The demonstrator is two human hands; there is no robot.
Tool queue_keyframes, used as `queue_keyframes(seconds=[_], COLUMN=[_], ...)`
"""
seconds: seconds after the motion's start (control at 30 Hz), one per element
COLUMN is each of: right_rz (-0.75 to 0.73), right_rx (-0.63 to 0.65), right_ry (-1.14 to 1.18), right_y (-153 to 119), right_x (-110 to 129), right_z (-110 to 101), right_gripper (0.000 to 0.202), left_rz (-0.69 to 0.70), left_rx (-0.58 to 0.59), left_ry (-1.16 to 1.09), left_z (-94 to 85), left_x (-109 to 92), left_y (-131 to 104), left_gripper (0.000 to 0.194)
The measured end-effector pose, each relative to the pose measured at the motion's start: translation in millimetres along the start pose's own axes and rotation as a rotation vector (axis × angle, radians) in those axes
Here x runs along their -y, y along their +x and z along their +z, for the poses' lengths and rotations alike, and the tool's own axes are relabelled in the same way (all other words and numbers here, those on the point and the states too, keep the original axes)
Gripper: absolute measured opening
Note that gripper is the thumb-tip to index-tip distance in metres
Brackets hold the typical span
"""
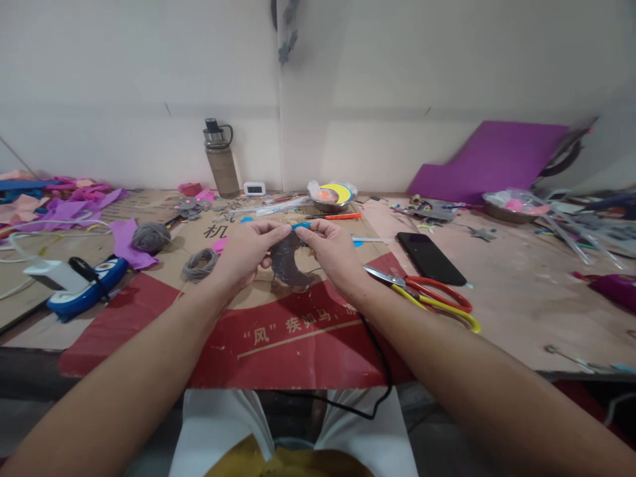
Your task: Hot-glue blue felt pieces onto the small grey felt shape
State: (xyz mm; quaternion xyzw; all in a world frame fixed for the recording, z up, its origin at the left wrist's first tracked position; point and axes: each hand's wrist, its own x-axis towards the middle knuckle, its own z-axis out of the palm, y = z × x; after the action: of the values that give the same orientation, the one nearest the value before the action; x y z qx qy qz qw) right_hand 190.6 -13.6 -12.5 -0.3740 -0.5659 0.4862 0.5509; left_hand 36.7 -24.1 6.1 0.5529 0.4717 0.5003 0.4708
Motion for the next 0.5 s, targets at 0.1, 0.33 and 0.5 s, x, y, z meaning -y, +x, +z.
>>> queue_keyframes(seconds=[0.1, 0.33, 0.5], right_rz=[-0.02, 0.003, 0.03], right_rx=[-0.007, -0.015, -0.027], right_ry=[-0.013, 0.001, 0.023], right_y=[-1.4, -2.3, 3.4], right_x=[0.3, -1.2, -5.3], right_z=[1.2, 2.0, -1.7], right_gripper=[0.021, 0.022, 0.023], left_rz=[-0.008, -0.053, -0.122], left_rx=[0.006, 0.089, 0.078], left_ry=[-0.044, -0.136, -0.248], left_z=[0.8, -3.0, -2.4], left_x=[-0.4, 2.3, -0.6], left_y=[-0.5, 2.6, 5.4], left_gripper=[0.026, 0.021, 0.026])
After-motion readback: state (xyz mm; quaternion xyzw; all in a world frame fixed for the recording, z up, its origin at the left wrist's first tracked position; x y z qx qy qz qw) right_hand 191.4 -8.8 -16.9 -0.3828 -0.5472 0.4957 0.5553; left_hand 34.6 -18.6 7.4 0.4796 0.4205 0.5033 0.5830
